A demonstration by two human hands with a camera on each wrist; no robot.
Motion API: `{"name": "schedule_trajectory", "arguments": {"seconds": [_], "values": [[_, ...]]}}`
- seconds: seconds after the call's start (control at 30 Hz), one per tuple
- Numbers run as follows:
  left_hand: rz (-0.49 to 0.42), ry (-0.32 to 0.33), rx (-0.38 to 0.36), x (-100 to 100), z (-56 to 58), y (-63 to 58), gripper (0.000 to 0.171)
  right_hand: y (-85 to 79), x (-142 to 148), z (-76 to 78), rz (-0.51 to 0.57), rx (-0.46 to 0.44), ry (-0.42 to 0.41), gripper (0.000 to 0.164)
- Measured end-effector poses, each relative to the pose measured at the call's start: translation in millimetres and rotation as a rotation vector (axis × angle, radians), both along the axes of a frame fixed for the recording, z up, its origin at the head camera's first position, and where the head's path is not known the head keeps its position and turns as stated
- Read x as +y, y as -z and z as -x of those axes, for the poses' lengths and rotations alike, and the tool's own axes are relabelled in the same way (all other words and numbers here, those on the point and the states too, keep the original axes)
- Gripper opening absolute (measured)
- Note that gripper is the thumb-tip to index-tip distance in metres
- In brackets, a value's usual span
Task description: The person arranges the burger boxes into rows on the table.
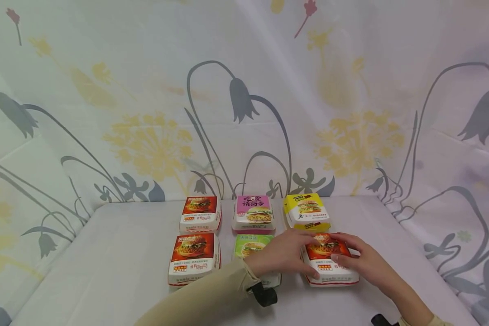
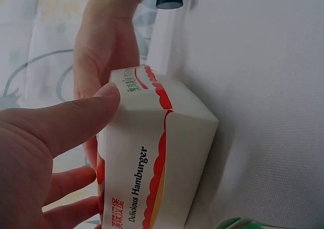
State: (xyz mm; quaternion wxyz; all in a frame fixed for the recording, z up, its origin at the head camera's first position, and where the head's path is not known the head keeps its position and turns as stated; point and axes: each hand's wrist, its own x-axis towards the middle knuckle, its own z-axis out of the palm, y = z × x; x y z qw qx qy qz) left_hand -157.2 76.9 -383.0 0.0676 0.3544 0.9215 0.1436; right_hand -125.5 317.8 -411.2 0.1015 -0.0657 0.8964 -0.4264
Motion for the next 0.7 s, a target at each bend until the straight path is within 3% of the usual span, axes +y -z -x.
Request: {"name": "schedule_trajectory", "arguments": {"seconds": [0.7], "values": [[0.01,0.005,0.004,0.3,-2.3,-0.4,0.069,-3.1,-0.2,0.4,0.025,-0.001,-0.002,0.066]]}}
